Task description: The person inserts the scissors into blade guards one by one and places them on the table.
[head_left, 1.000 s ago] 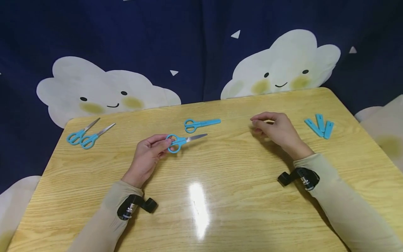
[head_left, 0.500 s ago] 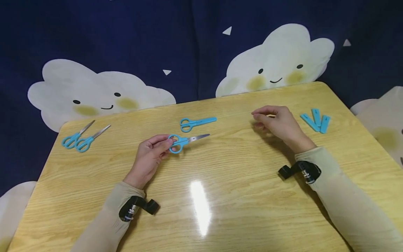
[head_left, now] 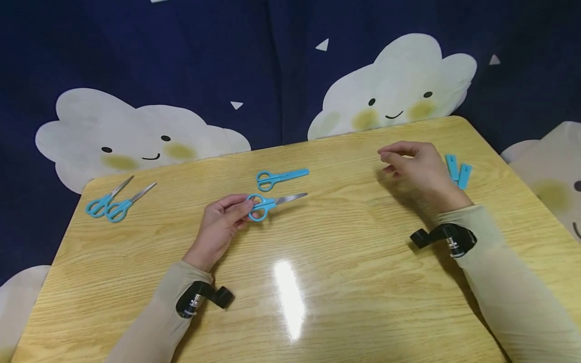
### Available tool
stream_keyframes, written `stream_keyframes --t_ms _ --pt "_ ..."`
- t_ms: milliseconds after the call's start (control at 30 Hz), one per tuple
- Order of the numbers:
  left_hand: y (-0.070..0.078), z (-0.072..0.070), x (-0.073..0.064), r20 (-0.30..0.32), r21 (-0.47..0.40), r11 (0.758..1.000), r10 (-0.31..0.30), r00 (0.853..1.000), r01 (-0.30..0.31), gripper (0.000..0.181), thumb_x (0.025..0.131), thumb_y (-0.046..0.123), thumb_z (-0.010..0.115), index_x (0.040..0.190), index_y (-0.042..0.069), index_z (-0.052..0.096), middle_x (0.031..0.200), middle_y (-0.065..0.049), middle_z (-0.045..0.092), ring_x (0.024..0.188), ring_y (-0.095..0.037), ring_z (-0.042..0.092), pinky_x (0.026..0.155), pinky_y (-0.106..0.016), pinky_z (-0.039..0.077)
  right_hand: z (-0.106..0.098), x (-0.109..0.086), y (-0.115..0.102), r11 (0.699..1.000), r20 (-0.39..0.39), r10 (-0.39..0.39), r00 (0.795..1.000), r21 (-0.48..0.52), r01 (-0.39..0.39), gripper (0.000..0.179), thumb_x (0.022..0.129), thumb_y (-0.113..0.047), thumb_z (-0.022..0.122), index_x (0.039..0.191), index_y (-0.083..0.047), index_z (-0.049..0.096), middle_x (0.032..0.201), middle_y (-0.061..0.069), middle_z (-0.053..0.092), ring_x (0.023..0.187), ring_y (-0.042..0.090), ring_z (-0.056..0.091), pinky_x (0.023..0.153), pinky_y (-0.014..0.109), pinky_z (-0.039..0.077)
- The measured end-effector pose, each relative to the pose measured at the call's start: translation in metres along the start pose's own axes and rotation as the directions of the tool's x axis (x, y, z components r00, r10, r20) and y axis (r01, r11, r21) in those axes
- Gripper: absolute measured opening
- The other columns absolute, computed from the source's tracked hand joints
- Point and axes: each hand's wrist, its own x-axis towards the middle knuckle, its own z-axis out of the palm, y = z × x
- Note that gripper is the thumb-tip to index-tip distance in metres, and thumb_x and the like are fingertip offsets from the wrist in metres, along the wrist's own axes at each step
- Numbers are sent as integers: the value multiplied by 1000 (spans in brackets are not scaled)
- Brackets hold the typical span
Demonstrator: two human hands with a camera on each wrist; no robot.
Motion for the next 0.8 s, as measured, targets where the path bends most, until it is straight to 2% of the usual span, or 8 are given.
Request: stream_keyframes --t_ms 100,200,400,467,700,800 --pt "0 3 1 4 19 1000 -2 1000 2 24 89 21 72 109 8 65 90 7 77 70 -3 66 55 -14 45 -6 1 2 1000 1 17 1000 8 -17 45 94 -44 61 123 -11 65 96 -15 69 84 11 71 70 24 60" --pt "0 6 3 19 -6 1000 -3 1000 4 27 89 19 71 111 5 64 90 6 77 71 -4 66 55 -14 45 -12 1 3 999 8 45 999 29 -46 45 93 -45 61 125 -13 64 99 -13 69 87 12 71 73 24 60" --pt "0 10 8 39 9 1000 7 999 -8 34 89 23 72 115 3 63 92 7 77 73 -4 68 56 -14 45 -27 0 4 996 -17 64 998 70 -63 41 95 -41 59 125 -13 64 108 -10 66 86 5 70 72 20 58" --pt "0 11 10 33 22 1000 10 999 -11 33 89 24 72 114 4 64 93 8 77 73 -4 67 56 -15 44 -33 0 5 994 -26 64 998 85 -62 41 96 -40 59 125 -12 64 107 -10 65 84 4 70 72 19 58" --pt "-1 11 16 35 -54 998 13 999 -11 26 91 15 68 112 1 61 90 6 76 72 -5 62 57 -15 44 -49 5 13 987 -63 84 995 144 -74 42 92 -40 63 123 -12 65 98 -14 66 79 2 70 67 18 57" --pt "-2 11 18 27 -61 998 12 1000 -11 21 91 13 68 109 4 63 90 5 76 71 -5 62 56 -15 44 -57 7 18 981 -75 95 993 176 -81 40 89 -39 67 119 -13 67 95 -13 67 76 3 71 65 18 56"
